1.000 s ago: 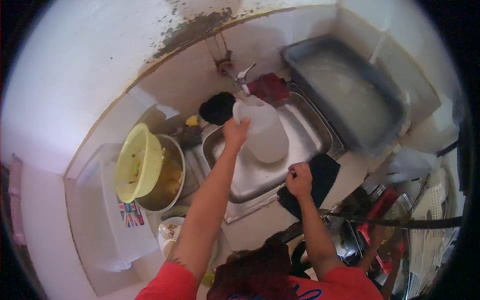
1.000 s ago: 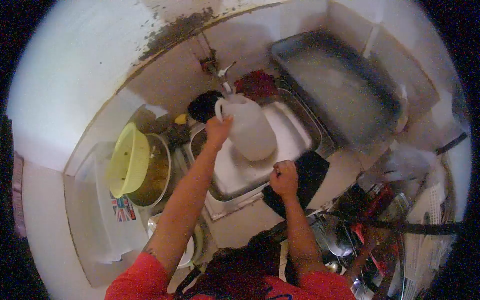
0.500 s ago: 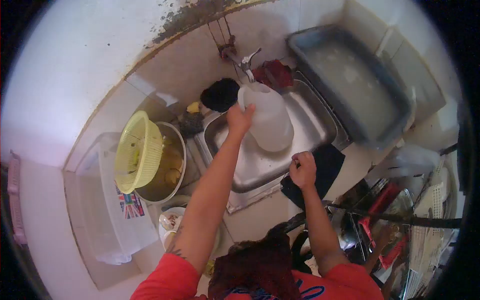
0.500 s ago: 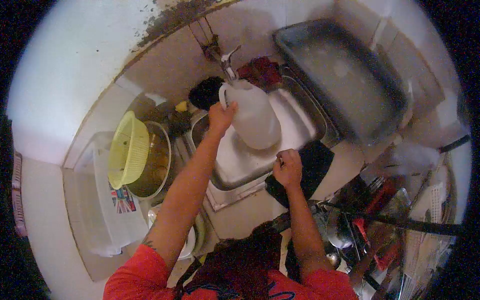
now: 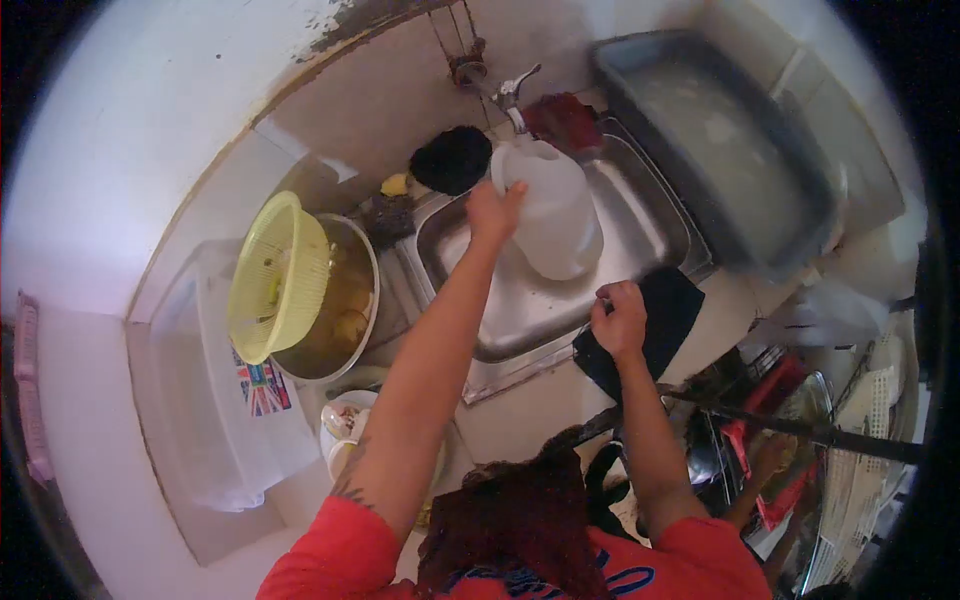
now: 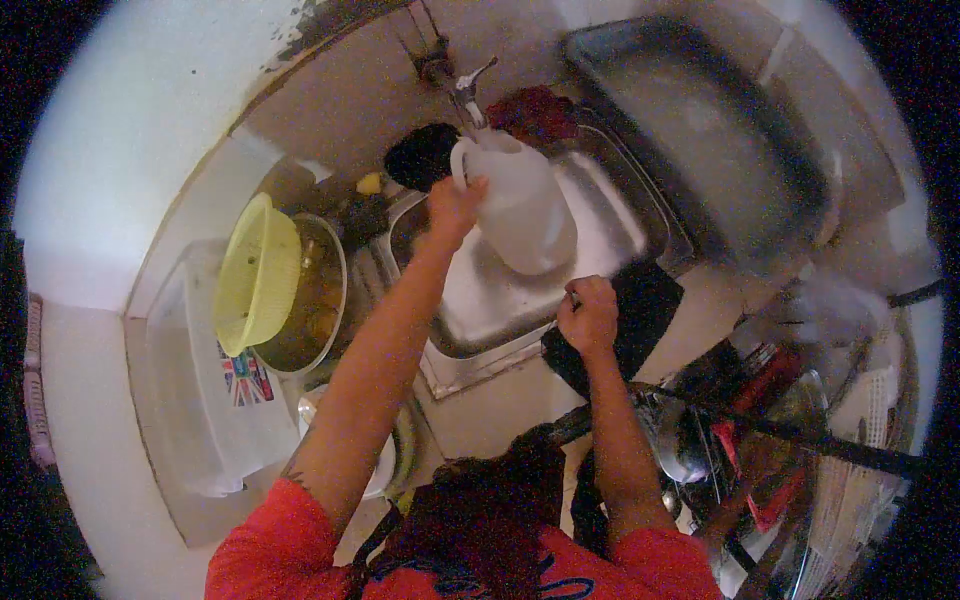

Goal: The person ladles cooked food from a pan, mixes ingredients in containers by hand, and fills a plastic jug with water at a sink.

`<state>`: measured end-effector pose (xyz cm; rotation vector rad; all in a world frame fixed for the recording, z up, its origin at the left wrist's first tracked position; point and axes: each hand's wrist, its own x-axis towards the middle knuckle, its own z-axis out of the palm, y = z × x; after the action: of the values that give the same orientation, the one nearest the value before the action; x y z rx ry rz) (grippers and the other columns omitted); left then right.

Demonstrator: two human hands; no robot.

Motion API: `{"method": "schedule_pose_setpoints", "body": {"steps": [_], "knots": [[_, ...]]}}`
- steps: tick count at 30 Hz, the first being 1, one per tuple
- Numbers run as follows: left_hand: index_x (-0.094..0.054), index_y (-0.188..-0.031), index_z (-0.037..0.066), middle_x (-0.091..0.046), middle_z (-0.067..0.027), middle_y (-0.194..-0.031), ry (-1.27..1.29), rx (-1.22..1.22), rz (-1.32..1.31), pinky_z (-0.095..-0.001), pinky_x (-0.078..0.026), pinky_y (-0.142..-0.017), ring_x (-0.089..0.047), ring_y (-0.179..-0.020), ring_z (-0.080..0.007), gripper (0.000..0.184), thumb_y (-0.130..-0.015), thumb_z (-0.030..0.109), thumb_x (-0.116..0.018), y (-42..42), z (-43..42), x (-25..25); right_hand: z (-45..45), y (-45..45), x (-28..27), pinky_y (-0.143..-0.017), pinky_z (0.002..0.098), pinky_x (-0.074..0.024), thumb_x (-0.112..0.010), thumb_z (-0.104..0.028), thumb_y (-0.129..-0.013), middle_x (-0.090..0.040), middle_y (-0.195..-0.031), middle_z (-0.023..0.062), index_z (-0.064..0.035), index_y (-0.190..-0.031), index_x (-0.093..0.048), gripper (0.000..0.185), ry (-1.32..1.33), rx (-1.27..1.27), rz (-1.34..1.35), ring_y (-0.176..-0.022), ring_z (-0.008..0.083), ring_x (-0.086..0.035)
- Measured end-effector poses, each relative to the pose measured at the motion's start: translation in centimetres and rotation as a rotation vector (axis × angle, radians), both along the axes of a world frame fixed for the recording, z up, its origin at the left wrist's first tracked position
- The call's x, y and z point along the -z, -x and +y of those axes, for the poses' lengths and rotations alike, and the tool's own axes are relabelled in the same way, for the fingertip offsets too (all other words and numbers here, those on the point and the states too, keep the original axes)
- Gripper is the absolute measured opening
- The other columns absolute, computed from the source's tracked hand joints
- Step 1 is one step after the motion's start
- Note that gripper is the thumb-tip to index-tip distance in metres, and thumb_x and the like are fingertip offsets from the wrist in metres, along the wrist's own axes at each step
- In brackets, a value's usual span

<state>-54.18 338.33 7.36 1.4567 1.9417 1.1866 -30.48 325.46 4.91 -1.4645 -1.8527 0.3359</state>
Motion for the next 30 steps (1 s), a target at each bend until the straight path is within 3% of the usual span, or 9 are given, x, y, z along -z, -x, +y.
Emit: {"method": "schedule_pose_setpoints", "body": {"steps": [1, 4, 7, 10, 16, 30], "knots": [[-0.066, -0.089, 0.0, -0.066, -0.0121, -0.077, -0.032, -0.006, -0.001, -0.0362, -0.048, -0.063, -0.063, -0.068, -0.0226, 0.031, -0.077, 0.028, -0.067, 0.1, 0.1, 0.7, 0.0, -0.1, 0.1, -0.073, 0.0384, -0.0438, -0.06, -0.006, -0.066, -0.055, -0.079, 0.0112, -0.0064, -0.076, -0.058, 0.01, -0.003, -0.008, 0.001, -0.08, 0.0301, -0.054], [-0.066, -0.088, 0.001, -0.066, -0.0107, -0.076, 0.0, 0.007, 0.029, -0.0362, -0.048, -0.063, -0.063, -0.068, -0.0212, 0.03, -0.076, 0.029, -0.068, -0.6, -1.3, -2.3, 0.2, 0.0, 0.4, -0.072, 0.0384, -0.0437, -0.06, -0.007, -0.065, -0.055, -0.078, 0.0112, -0.0064, -0.076, -0.058, 0.011, -0.016, -0.018, 0.019, -0.079, 0.0301, -0.054], [-0.066, -0.093, 0.004, -0.066, -0.0176, -0.086, 0.146, -0.027, -0.069, -0.0404, -0.048, -0.075, -0.064, -0.082, -0.0332, 0.034, -0.075, 0.033, -0.066, 0.0, -1.3, -1.8, 0.2, 0.0, 0.5, -0.071, 0.0386, -0.0436, -0.059, -0.007, -0.065, -0.055, -0.077, 0.0113, -0.0063, -0.075, -0.058, 0.01, -0.028, -0.018, 0.038, -0.078, 0.0304, -0.053], [-0.066, -0.093, 0.005, -0.066, -0.0163, -0.085, 0.144, -0.037, -0.167, -0.0392, -0.048, -0.074, -0.064, -0.082, -0.0315, 0.032, -0.075, 0.031, -0.066, -0.5, -2.8, -3.9, 0.2, -0.3, 0.6, -0.072, 0.0396, -0.0434, -0.059, -0.007, -0.065, -0.055, -0.078, 0.0121, -0.0056, -0.076, -0.058, 0.011, -0.016, -0.03, 0.007, -0.08, 0.0314, -0.053], [-0.066, -0.095, 0.005, -0.066, -0.0156, -0.084, 0.091, 0.005, 0.01, -0.0387, -0.048, -0.073, -0.065, -0.079, -0.0306, 0.031, -0.075, 0.029, -0.066, -0.7, -2.3, -3.4, 0.2, -0.3, 0.2, -0.076, 0.042, -0.0429, -0.06, -0.009, -0.066, -0.055, -0.081, 0.014, -0.0042, -0.077, -0.059, 0.012, 0.073, -0.029, 0.003, -0.084, 0.0333, -0.053], [-0.065, -0.095, 0.004, -0.066, -0.0174, -0.086, 0.082, -0.008, -0.092, -0.0397, -0.048, -0.075, -0.064, -0.082, -0.0331, 0.032, -0.075, 0.029, -0.067, -0.8, -2.0, -2.5, 0.3, -0.2, 0.7, -0.076, 0.0427, -0.0424, -0.06, -0.01, -0.065, -0.055, -0.082, 0.0144, -0.0048, -0.076, -0.056, 0.012, 0.035, -0.043, 0.034, -0.082, 0.0345, -0.052]]}}
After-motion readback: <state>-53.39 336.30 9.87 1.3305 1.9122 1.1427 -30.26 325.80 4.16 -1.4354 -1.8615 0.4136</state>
